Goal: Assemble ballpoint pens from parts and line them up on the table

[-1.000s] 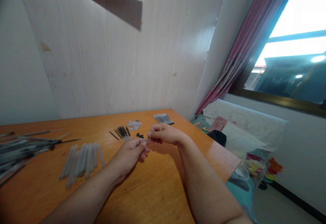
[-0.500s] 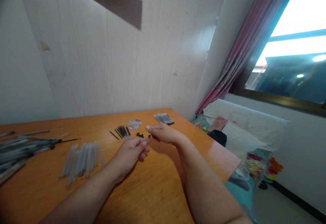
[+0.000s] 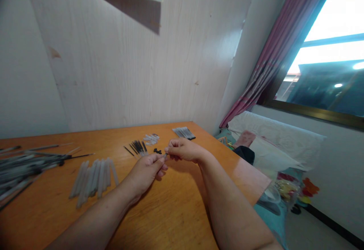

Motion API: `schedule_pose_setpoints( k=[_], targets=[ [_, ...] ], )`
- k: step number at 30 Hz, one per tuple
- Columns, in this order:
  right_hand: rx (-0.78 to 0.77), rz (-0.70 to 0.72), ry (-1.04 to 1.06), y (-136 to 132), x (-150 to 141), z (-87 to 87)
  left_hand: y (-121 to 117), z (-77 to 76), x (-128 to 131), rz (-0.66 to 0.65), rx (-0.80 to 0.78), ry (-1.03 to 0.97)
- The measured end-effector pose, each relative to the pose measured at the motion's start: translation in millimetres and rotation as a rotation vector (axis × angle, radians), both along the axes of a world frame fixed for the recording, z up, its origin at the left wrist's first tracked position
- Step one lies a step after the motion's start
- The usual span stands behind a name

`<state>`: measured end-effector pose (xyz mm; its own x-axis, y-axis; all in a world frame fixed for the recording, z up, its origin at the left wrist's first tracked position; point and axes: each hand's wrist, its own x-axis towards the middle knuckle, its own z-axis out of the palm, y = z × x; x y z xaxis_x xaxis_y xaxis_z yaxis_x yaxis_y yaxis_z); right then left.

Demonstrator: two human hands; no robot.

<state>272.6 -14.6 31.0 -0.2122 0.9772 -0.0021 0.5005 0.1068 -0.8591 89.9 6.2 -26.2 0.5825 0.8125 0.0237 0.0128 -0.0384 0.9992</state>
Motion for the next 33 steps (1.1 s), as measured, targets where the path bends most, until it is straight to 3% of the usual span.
schedule_pose_setpoints(
  k=[7,17,23,33],
  targets=[
    [0.039,-0.042,-0.200,4.7,-7.7,-3.8,-1.0,1.5,-0.1,0.021,0.007,0.005],
    [0.089,-0.068,-0.044,4.1,-3.9,-3.0,2.1,-1.6,-0.8,0.013,-0.006,-0.006],
    [0.030,0.012,0.113,1.4,-1.7,0.6,4.1,-0.8,-2.0,0.015,-0.018,-0.008],
    [0.024,-0.024,0.032,-0.4,-5.1,1.4,1.5,3.2,-1.8,0.049,-0.008,0.007]
  ],
)
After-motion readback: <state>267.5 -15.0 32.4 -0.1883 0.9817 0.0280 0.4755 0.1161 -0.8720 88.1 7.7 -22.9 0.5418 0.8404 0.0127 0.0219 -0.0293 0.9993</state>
